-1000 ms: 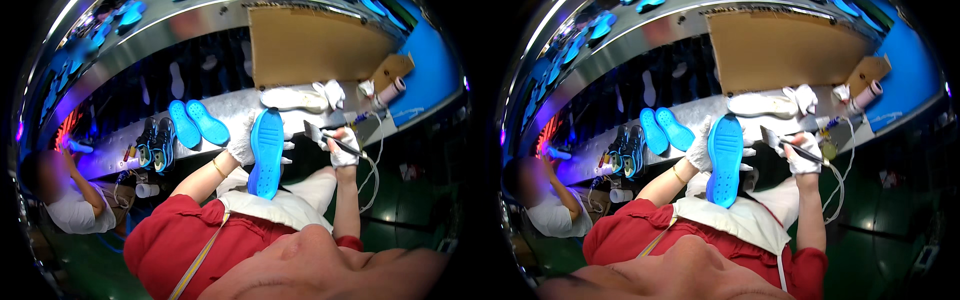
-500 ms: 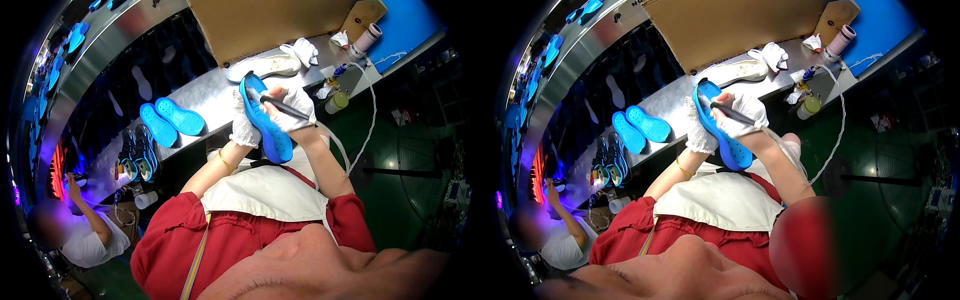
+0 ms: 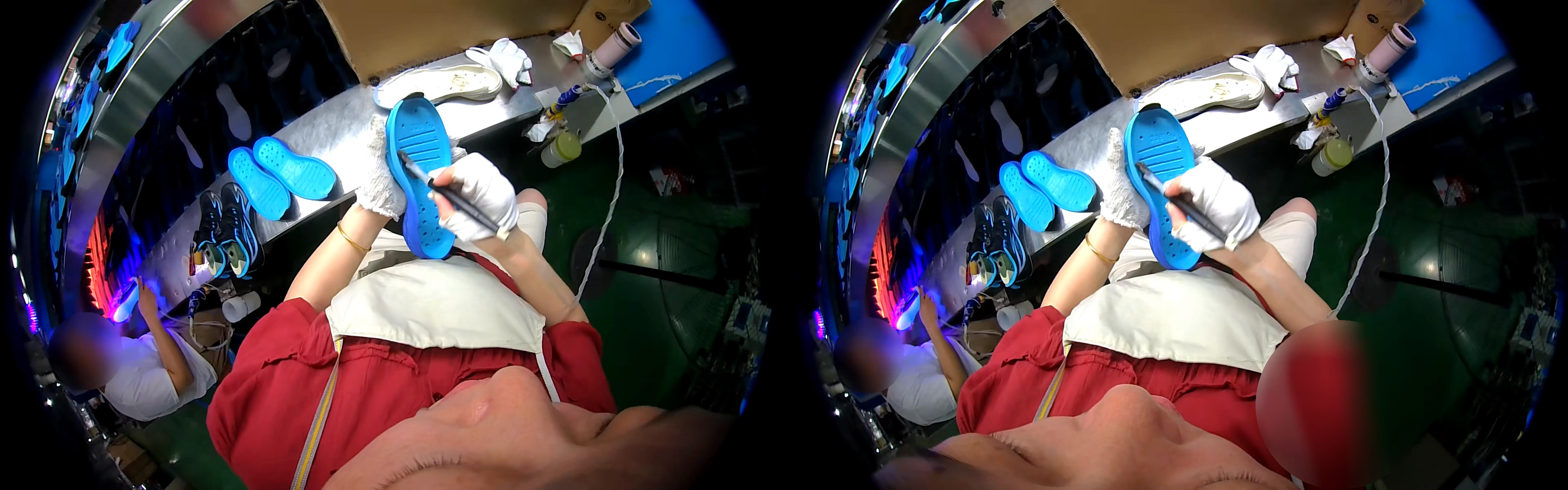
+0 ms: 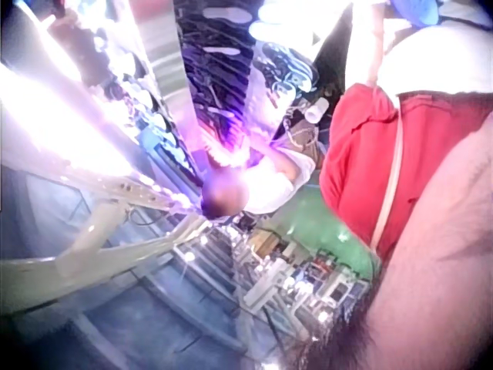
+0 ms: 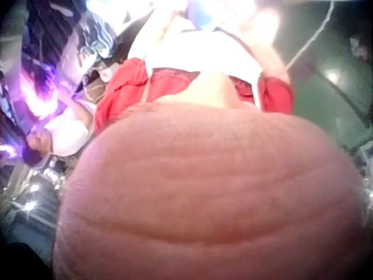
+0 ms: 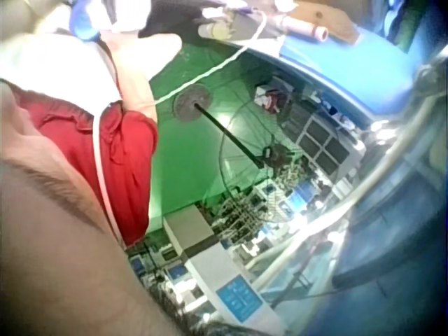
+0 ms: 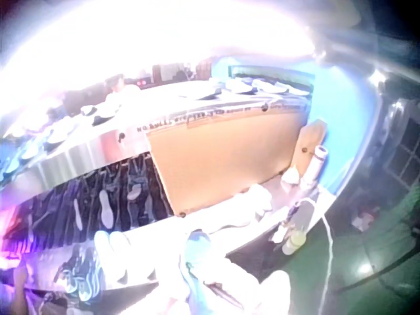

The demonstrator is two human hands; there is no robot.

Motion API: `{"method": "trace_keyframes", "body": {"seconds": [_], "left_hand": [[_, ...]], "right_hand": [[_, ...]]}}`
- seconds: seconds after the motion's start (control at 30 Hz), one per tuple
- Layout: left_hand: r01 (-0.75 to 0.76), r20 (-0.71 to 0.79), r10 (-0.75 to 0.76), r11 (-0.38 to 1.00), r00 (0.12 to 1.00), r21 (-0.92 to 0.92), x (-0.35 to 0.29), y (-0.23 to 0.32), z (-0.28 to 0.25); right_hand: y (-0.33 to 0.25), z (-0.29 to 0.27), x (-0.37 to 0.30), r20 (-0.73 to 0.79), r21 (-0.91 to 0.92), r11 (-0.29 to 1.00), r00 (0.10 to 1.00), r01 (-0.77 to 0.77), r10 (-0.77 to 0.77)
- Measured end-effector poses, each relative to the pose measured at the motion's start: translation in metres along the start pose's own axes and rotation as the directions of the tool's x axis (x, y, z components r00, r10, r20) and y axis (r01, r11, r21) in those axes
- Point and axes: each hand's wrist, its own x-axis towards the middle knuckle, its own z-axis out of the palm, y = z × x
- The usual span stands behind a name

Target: The person applies a dark liquid adhesive to the surface of blue foam insoles using a brush, handling the insoles one at a time and placing them back on the workbench after coating them.

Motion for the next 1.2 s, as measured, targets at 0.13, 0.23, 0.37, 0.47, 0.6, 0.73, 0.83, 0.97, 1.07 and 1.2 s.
{"method": "trace_keyframes", "body": {"seconds": [0.13, 0.23, 0.37, 0.47, 0.6, 0.73, 0.83, 0.97, 1.07, 1.2], "left_hand": [[0.163, 0.069, -0.156, 0.981, 0.985, -0.102, -0.008, -0.004, 0.007], [0.291, 0.074, -0.301, 0.949, 0.951, 0.117, -0.023, -0.021, 0.001], [0.299, -0.098, -0.283, 0.915, 0.954, 0.270, -0.011, -0.034, -0.001], [0.264, -0.060, -0.259, 0.959, 0.964, 0.099, 0.001, -0.034, 0.012], [0.065, 0.089, -0.063, 0.998, 0.994, -0.019, 0.027, -0.030, 0.020], [0.005, 0.322, 0.088, 0.960, 0.943, -0.279, 0.049, -0.024, 0.004], [-0.015, 0.360, 0.157, 0.930, 0.920, -0.367, 0.057, -0.017, 0.002], [-0.079, 0.383, 0.201, 0.947, 0.902, -0.310, 0.074, -0.010, -0.006], [-0.063, 0.442, 0.257, 0.911, 0.859, -0.407, 0.077, 0.001, -0.001], [-0.161, 0.440, 0.291, 0.937, 0.849, -0.309, 0.075, 0.019, 0.016]], "right_hand": [[0.005, -0.011, -0.026, 0.115, 0.376, 0.819, 0.899, -0.433, 0.423], [0.015, -0.036, -0.036, 0.055, 0.430, 0.775, 0.870, -0.463, 0.489], [0.019, -0.039, -0.037, 0.086, 0.450, 0.803, 0.914, -0.391, 0.397], [0.022, -0.044, -0.033, 0.133, 0.639, 0.639, 0.880, -0.429, 0.457], [0.026, -0.042, -0.020, 0.045, 0.499, 0.781, 0.911, -0.376, 0.410], [0.015, -0.042, -0.004, 0.114, 0.548, 0.763, 0.935, -0.342, 0.337], [0.013, -0.042, 0.002, -0.025, 0.592, 0.710, 0.872, -0.381, 0.489], [0.012, -0.030, 0.005, -0.017, 0.417, 0.900, 0.989, -0.125, 0.145], [0.004, -0.044, 0.012, 0.233, 0.816, 0.323, 0.785, -0.479, 0.574], [0.023, -0.036, -0.001, -0.011, 0.590, 0.718, 0.885, -0.369, 0.465]]}}
